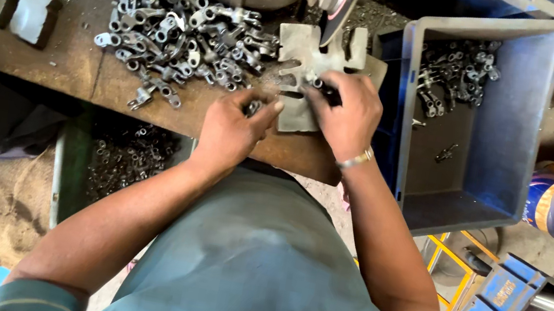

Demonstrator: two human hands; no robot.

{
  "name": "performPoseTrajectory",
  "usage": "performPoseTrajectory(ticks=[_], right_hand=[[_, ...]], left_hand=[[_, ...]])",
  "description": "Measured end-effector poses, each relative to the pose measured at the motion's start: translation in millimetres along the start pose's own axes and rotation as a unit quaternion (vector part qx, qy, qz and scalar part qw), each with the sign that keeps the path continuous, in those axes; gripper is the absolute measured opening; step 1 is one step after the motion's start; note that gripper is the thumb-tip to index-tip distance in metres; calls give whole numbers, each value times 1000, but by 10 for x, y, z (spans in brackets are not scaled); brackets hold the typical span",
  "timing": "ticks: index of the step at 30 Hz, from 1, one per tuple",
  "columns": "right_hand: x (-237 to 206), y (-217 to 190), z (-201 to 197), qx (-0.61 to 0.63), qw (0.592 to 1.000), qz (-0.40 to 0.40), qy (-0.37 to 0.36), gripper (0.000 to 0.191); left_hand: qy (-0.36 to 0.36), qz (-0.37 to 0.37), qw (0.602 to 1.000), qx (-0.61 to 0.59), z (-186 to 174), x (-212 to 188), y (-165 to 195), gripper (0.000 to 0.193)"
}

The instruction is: The person picks small metal castings from a pile on the workbench, holds each against a running bench grinder to grind its edges, producing sparks, then places the ground part into a bin. The person repeats this pick-grind-place cycle continuously, occasionally handling several parts at once and reaching into the bin.

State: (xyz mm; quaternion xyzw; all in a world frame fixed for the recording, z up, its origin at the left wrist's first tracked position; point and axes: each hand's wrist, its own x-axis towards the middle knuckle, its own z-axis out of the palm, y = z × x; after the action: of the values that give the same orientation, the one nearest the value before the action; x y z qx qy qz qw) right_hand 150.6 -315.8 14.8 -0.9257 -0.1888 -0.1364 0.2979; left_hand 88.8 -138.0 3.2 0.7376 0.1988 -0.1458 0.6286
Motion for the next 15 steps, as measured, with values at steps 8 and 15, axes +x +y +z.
performPoseTrajectory(ticks=[8, 15], right_hand=[[220, 33, 37, 33, 998, 32, 32, 35], [267, 57, 7, -15, 999, -14, 39, 33]], left_hand=[[-36, -28, 994, 99, -97, -155, -288, 26], [-37, 41, 991, 122, -132, -188, -400, 27]])
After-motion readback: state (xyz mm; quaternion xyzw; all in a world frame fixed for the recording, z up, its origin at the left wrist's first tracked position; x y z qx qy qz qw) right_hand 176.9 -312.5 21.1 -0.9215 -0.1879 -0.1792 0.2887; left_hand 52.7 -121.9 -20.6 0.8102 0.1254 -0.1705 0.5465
